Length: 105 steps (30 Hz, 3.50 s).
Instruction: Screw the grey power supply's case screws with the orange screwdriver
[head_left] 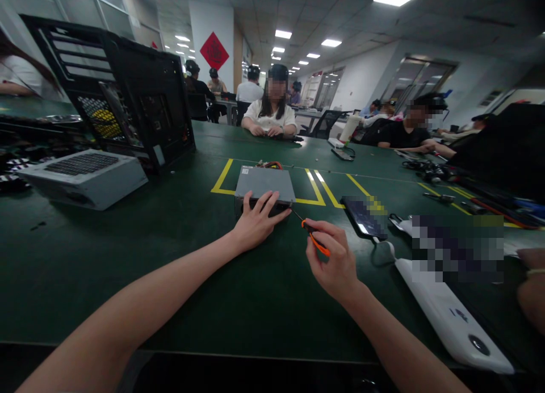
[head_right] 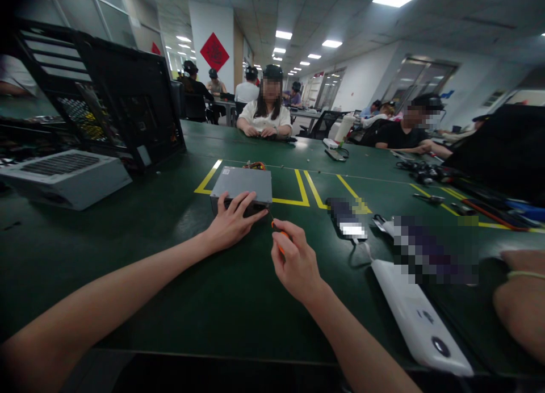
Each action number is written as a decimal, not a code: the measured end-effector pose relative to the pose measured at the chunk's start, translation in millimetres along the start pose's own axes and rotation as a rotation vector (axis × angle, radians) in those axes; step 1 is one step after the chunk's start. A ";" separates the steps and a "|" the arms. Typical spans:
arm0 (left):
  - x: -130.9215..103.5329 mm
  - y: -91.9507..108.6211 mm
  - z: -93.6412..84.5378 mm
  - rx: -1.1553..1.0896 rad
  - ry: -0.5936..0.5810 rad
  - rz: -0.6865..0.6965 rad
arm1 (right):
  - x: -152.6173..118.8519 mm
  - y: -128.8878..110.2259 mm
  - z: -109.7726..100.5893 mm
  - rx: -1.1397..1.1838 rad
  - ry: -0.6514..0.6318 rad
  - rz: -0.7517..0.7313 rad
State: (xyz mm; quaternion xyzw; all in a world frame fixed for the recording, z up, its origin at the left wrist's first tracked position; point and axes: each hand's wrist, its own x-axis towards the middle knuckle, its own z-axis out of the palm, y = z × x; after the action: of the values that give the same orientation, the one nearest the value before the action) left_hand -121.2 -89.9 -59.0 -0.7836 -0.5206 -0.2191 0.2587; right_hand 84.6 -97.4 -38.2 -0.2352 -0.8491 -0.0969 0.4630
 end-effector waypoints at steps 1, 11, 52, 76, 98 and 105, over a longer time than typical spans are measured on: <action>0.0 -0.1 -0.1 0.004 -0.005 0.003 | -0.1 0.2 0.0 -0.003 0.004 -0.006; 0.1 0.7 0.9 0.012 0.005 -0.012 | -1.4 2.2 1.7 0.022 -0.005 -0.034; 0.3 -0.5 -1.1 0.010 -0.017 0.007 | -9.9 12.8 3.2 0.014 -0.017 -0.197; -0.1 -0.6 2.1 0.023 -0.009 0.004 | 2.8 -4.3 -4.3 0.006 0.001 -0.080; 0.0 -0.6 0.2 0.004 -0.037 -0.007 | 1.2 -8.8 -9.4 0.107 -0.125 0.017; 0.2 -0.3 -0.2 0.010 -0.028 0.000 | 0.4 -6.7 -7.5 0.229 -0.154 0.070</action>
State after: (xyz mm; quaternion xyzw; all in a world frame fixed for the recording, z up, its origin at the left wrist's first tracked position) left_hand -121.5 -89.8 -58.7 -0.7854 -0.5251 -0.2056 0.2552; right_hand 86.7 -105.9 -33.4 -0.2169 -0.8790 0.0352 0.4232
